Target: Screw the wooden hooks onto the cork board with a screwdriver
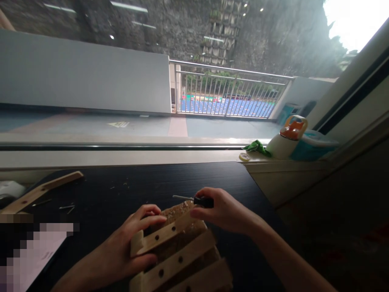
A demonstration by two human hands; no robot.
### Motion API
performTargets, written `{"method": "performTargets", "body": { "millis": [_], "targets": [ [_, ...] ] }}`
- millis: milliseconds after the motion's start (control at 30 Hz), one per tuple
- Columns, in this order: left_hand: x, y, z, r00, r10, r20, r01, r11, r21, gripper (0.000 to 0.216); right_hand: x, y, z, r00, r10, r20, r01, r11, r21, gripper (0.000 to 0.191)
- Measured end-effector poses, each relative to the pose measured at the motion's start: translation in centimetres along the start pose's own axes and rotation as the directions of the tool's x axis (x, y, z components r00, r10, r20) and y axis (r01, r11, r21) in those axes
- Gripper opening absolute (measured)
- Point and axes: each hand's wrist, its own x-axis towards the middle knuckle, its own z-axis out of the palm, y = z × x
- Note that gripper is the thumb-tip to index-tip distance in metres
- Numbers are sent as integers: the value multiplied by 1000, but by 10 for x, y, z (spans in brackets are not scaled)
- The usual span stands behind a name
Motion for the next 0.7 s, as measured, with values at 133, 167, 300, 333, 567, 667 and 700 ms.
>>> {"method": "performTargets", "body": {
  "millis": [133,167,300,333,567,667,700],
  "targets": [
    [0,-4,1,999,-16,29,15,1000,17,61,3,10,10,1000,-28,-1,28,993,115,24],
    [0,-5,1,999,-19,35,18,1000,25,62,4,11,9,1000,-29,7,27,990,139,23],
    [-2,-8,2,999,-30,42,28,998,49,64,5,10,7,999,-27,19,23,983,181,20],
    [-2,-8,2,999,-32,41,30,998,49,64,5,9,6,1000,-26,17,22,984,179,20],
    [0,-3,1,997,-47,62,44,998,47,62,4,7,7,999,-43,12,41,986,163,23],
    [1,-3,2,996,-64,60,60,997,56,64,6,14,10,1000,-24,-16,25,991,130,25],
    [0,-3,2,995,-75,62,72,996,59,66,6,16,11,1000,-16,-24,19,992,123,25]
  ]
}}
